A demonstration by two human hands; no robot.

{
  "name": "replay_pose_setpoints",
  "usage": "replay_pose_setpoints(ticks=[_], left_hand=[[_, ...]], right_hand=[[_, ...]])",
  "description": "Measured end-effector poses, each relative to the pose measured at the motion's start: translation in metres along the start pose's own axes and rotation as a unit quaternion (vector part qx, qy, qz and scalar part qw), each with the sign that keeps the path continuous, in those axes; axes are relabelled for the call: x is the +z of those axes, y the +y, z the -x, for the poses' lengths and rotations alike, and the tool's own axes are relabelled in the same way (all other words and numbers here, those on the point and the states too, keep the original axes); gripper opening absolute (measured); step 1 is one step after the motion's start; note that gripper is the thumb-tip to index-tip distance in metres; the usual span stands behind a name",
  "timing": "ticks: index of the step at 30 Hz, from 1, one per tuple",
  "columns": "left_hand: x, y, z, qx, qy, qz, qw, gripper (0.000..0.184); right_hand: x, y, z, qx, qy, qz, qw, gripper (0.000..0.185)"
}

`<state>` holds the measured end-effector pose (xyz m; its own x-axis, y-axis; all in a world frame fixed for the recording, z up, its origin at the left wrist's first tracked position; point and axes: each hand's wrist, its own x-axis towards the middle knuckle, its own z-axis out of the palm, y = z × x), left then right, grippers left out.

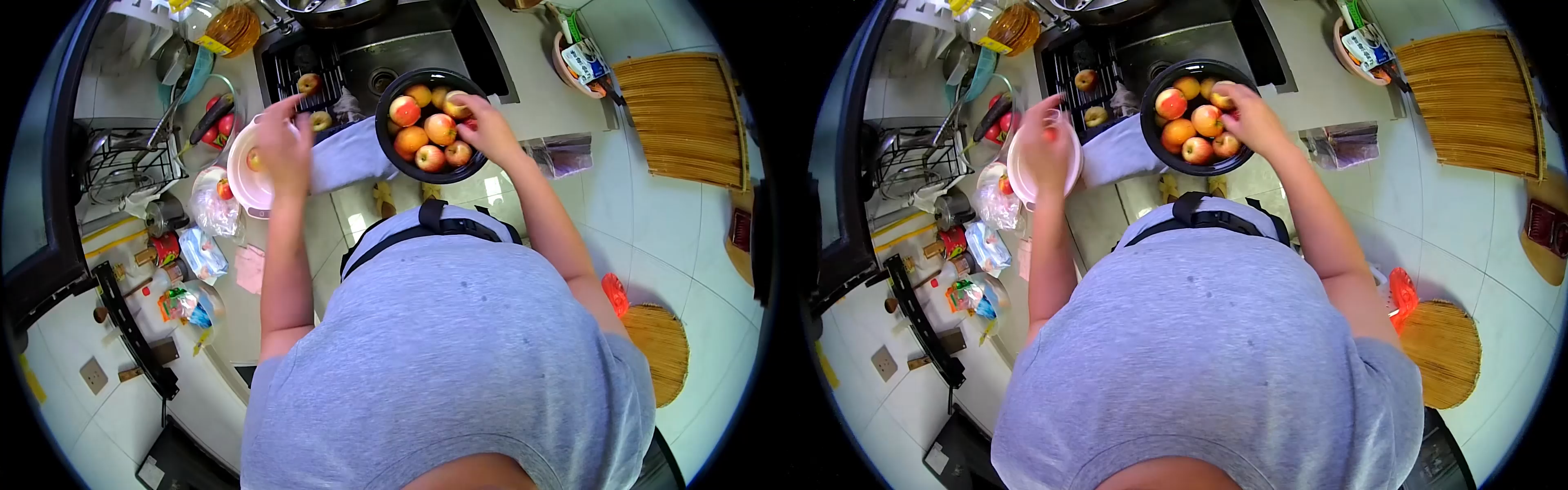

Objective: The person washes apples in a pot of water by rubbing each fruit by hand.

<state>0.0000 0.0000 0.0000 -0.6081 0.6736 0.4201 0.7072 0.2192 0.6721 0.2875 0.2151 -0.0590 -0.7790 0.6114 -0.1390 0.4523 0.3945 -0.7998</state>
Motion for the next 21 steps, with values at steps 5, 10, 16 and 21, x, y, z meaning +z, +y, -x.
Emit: replay_pose_setpoints(ticks=[5,10,16,21], left_hand=[[0.100,0.062,0.017,0.113,-0.277,0.085,0.951,0.039],[0.154,0.059,0.050,0.096,-0.306,0.074,0.944,0.056],[0.152,0.052,0.055,0.062,-0.259,0.089,0.960,0.077],[0.157,0.067,0.046,0.035,-0.218,0.128,0.967,0.084]], right_hand=[[0.049,0.002,-0.012,-0.056,0.001,0.315,0.947,0.061],[0.050,0.015,-0.027,-0.015,-0.018,0.393,0.919,0.061],[0.020,-0.011,-0.024,0.045,-0.001,0.107,0.993,0.068],[0.014,-0.011,-0.015,0.018,0.001,-0.333,0.943,0.069]])
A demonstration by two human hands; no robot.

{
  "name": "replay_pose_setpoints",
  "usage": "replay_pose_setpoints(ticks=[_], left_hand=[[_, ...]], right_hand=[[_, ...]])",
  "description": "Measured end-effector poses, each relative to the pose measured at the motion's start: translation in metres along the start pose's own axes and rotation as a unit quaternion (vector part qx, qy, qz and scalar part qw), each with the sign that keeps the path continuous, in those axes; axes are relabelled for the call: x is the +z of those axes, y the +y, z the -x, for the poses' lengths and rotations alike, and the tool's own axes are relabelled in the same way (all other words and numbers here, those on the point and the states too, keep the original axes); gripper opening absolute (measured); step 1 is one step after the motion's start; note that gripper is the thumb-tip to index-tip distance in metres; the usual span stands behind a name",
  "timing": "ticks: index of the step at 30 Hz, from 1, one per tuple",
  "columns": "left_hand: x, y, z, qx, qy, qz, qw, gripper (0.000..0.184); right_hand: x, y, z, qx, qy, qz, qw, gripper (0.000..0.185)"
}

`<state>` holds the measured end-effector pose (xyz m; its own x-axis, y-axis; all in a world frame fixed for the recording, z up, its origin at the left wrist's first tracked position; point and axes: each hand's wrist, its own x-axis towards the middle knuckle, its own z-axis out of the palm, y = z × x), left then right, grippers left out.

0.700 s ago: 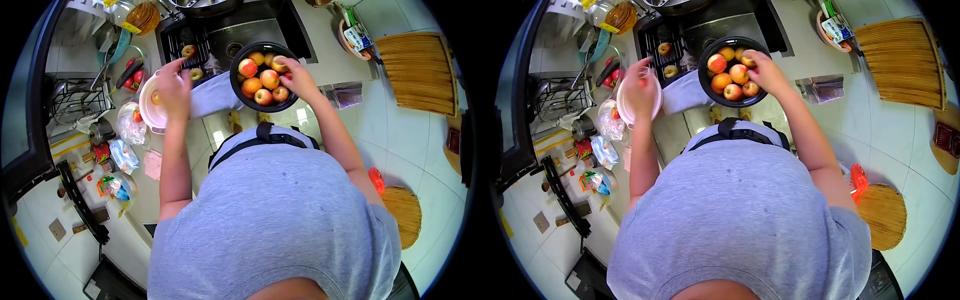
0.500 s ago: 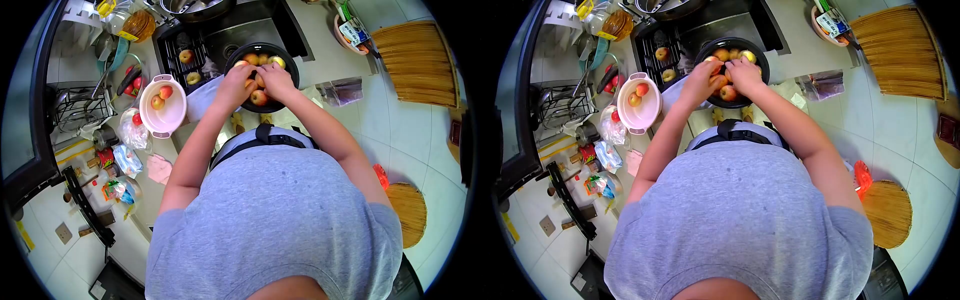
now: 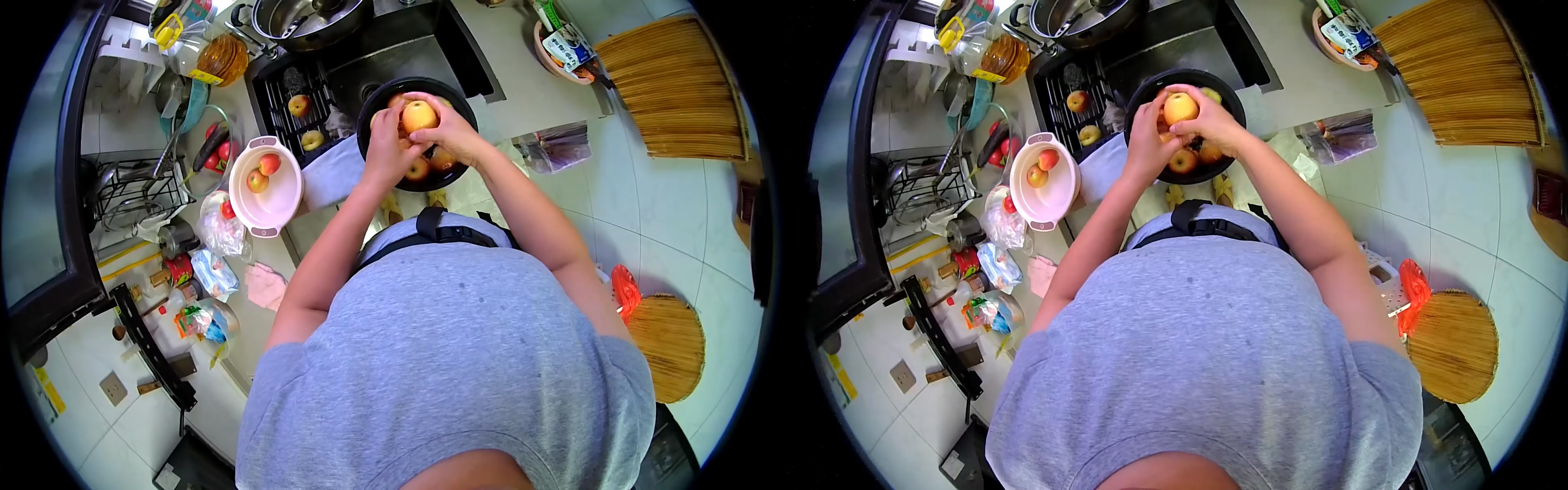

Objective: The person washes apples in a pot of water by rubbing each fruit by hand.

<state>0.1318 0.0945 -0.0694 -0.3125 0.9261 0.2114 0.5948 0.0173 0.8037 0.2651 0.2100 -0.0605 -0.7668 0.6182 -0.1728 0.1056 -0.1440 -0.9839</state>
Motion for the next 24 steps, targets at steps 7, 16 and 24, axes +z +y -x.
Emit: replay_pose_setpoints(ticks=[7,16,24], left_hand=[[0.010,0.028,0.000,0.032,0.110,-0.097,0.989,0.076],[-0.012,0.032,-0.002,0.034,0.121,-0.054,0.991,0.064],[-0.016,0.034,0.001,0.077,0.091,-0.098,0.988,0.064]], right_hand=[[0.028,-0.002,0.008,-0.081,0.098,-0.075,0.989,0.032],[0.024,-0.027,0.003,0.085,0.043,-0.259,0.961,0.040],[0.006,-0.021,-0.008,0.127,-0.026,-0.279,0.951,0.037]])
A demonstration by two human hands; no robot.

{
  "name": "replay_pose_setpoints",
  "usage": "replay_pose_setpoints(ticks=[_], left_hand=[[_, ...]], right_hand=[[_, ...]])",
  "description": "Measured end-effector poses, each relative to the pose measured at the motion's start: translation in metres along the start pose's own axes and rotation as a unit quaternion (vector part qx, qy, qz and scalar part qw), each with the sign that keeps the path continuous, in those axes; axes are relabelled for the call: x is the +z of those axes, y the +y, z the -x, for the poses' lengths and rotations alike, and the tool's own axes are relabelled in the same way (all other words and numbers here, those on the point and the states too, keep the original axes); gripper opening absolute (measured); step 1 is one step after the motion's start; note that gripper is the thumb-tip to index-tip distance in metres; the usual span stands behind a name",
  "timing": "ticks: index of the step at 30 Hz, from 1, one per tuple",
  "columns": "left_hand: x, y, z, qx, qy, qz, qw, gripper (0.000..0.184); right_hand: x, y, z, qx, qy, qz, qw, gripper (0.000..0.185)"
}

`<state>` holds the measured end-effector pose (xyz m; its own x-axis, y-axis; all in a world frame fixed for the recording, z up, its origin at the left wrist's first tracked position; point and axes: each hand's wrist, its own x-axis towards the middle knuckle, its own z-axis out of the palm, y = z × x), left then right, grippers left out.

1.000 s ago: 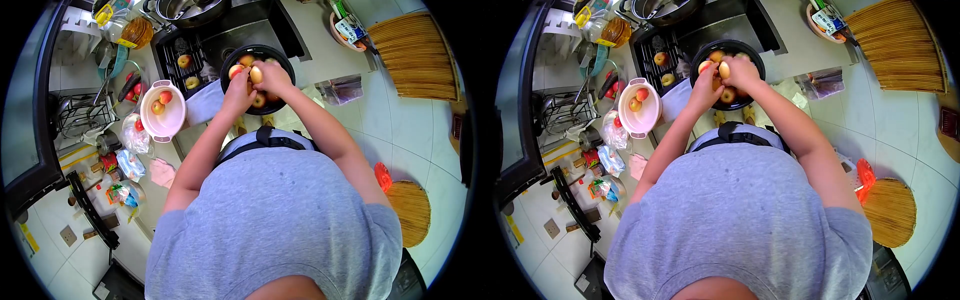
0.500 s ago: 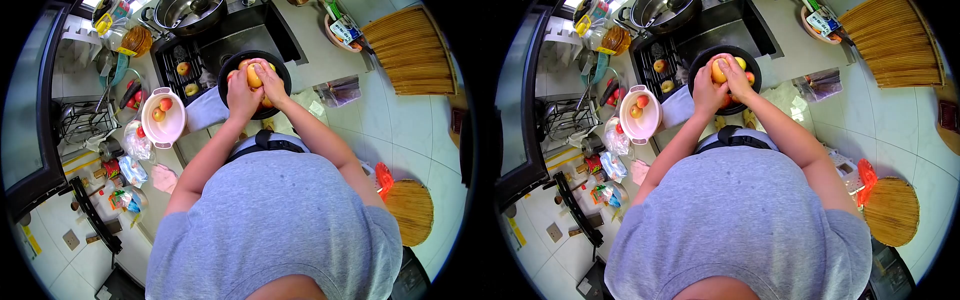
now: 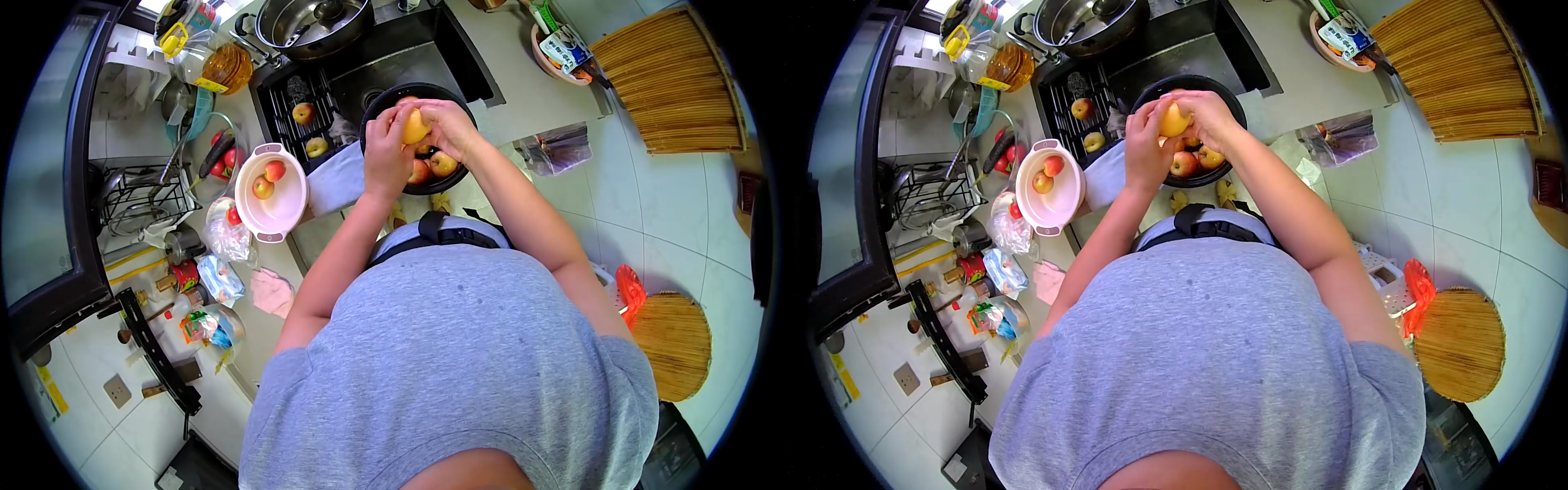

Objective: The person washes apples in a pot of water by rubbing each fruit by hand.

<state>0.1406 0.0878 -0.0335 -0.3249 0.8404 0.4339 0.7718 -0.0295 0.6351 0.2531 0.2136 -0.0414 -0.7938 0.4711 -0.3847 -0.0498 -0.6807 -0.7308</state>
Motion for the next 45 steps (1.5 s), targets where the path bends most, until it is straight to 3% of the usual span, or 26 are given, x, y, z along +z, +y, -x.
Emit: replay_pose_setpoints(ticks=[7,11,13,14,15,16,17,18,20,22,26,29,32,34,36,38,40,42,43,44,45], left_hand=[[-0.003,0.001,-0.004,-0.017,-0.009,0.008,1.000,0.065],[-0.004,0.002,-0.004,-0.007,-0.041,0.000,0.999,0.065],[0.001,-0.005,-0.001,-0.044,-0.057,0.026,0.997,0.065],[0.001,-0.008,-0.001,-0.043,-0.058,0.027,0.997,0.065],[0.000,-0.010,-0.001,-0.042,-0.076,-0.001,0.996,0.064],[0.000,-0.010,0.001,-0.042,-0.096,-0.029,0.994,0.063],[0.003,-0.009,0.001,-0.041,-0.098,-0.028,0.994,0.063],[0.007,-0.009,0.001,-0.045,-0.133,-0.071,0.988,0.062],[0.020,-0.011,0.001,-0.047,-0.169,-0.112,0.978,0.062],[0.032,-0.014,0.000,0.026,-0.143,-0.222,0.964,0.058],[0.041,-0.017,0.001,0.036,-0.188,-0.243,0.951,0.051],[0.062,-0.037,0.008,0.049,-0.202,-0.259,0.943,0.061],[0.071,-0.049,0.005,0.096,-0.167,-0.231,0.954,0.060],[0.068,-0.047,-0.002,0.030,-0.220,-0.164,0.961,0.058],[0.058,-0.041,-0.006,-0.008,-0.212,-0.142,0.967,0.056],[0.046,-0.027,-0.009,-0.047,-0.206,-0.117,0.971,0.054],[0.033,-0.010,-0.012,-0.051,-0.086,-0.108,0.989,0.053],[0.028,-0.006,-0.013,-0.032,-0.049,-0.096,0.994,0.056],[0.024,-0.004,-0.014,-0.042,-0.016,-0.050,0.998,0.057],[0.020,-0.002,-0.016,-0.051,0.018,-0.004,0.999,0.059],[0.017,-0.002,-0.018,-0.037,0.037,0.004,0.999,0.060]], right_hand=[[0.000,-0.004,0.003,-0.003,-0.023,-0.046,0.999,0.040],[-0.006,-0.004,0.003,0.003,0.013,-0.009,1.000,0.036],[-0.026,0.006,-0.001,0.008,0.020,0.011,1.000,0.037],[-0.042,0.014,-0.006,-0.072,0.058,0.177,0.980,0.037],[-0.044,0.013,-0.005,-0.150,0.095,0.336,0.925,0.037],[-0.047,0.016,0.001,-0.149,0.096,0.335,0.925,0.037],[-0.049,0.021,0.011,-0.202,0.142,0.500,0.830,0.039],[-0.048,0.022,0.019,-0.246,0.182,0.645,0.700,0.041],[-0.051,0.031,0.023,-0.230,0.153,0.648,0.709,0.044],[-0.053,0.042,0.021,-0.260,0.151,0.688,0.661,0.048],[-0.053,0.046,0.025,-0.240,0.145,0.719,0.636,0.054],[-0.050,0.045,0.028,-0.227,0.141,0.732,0.626,0.055],[-0.052,0.048,0.023,-0.218,0.135,0.724,0.641,0.055],[-0.053,0.049,0.025,-0.217,0.131,0.696,0.672,0.054],[-0.051,0.046,0.024,-0.220,0.128,0.666,0.701,0.055],[-0.042,0.041,0.026,-0.231,0.131,0.511,0.817,0.058],[-0.034,0.038,0.022,-0.224,0.138,0.496,0.828,0.062],[-0.028,0.039,0.013,-0.240,0.117,0.424,0.865,0.062],[-0.023,0.038,0.008,-0.241,0.079,0.331,0.909,0.056],[-0.019,0.036,0.005,-0.243,0.077,0.332,0.908,0.056],[-0.010,0.027,0.008,-0.187,0.051,0.187,0.963,0.051]])
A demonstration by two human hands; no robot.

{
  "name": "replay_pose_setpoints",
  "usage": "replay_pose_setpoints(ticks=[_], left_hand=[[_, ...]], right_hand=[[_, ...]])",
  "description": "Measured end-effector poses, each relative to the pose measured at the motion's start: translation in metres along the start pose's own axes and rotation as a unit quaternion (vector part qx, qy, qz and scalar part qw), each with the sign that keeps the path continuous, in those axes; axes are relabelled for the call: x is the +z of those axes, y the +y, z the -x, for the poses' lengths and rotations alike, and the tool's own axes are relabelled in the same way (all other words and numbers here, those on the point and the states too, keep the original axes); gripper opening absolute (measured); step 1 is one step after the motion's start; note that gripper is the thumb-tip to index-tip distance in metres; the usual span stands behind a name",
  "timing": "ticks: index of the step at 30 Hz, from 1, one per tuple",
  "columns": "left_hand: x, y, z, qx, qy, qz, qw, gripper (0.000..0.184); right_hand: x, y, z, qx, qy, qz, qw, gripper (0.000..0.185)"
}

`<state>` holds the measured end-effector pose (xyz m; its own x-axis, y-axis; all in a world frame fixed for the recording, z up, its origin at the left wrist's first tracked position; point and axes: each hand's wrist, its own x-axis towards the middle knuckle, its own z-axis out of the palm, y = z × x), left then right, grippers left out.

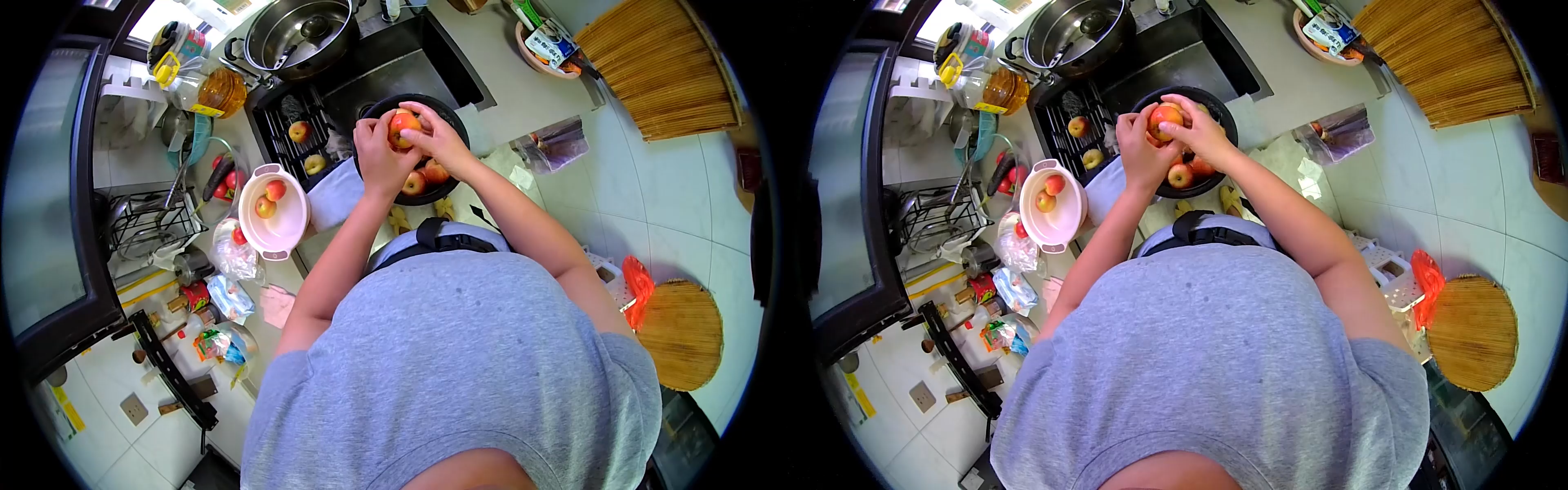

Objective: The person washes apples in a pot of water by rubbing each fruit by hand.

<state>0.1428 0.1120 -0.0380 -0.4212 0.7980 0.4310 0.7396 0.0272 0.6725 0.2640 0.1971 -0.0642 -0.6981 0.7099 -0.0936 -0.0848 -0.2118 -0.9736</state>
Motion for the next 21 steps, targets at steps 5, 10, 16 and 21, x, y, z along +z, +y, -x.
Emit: replay_pose_setpoints(ticks=[5,10,16,21], left_hand=[[-0.010,0.004,-0.004,0.035,0.008,-0.012,0.999,0.060],[-0.002,0.003,0.005,0.022,-0.011,0.055,0.998,0.069],[0.004,0.001,0.016,0.046,-0.024,0.021,0.998,0.067],[-0.005,-0.010,0.010,0.005,-0.064,0.043,0.997,0.061]], right_hand=[[0.013,-0.020,0.003,0.101,-0.035,-0.223,0.969,0.045],[0.019,-0.005,-0.004,0.016,0.018,-0.014,1.000,0.043],[0.022,-0.018,-0.011,0.202,0.032,-0.198,0.959,0.041],[0.010,-0.036,-0.002,0.209,-0.080,-0.166,0.960,0.033]])
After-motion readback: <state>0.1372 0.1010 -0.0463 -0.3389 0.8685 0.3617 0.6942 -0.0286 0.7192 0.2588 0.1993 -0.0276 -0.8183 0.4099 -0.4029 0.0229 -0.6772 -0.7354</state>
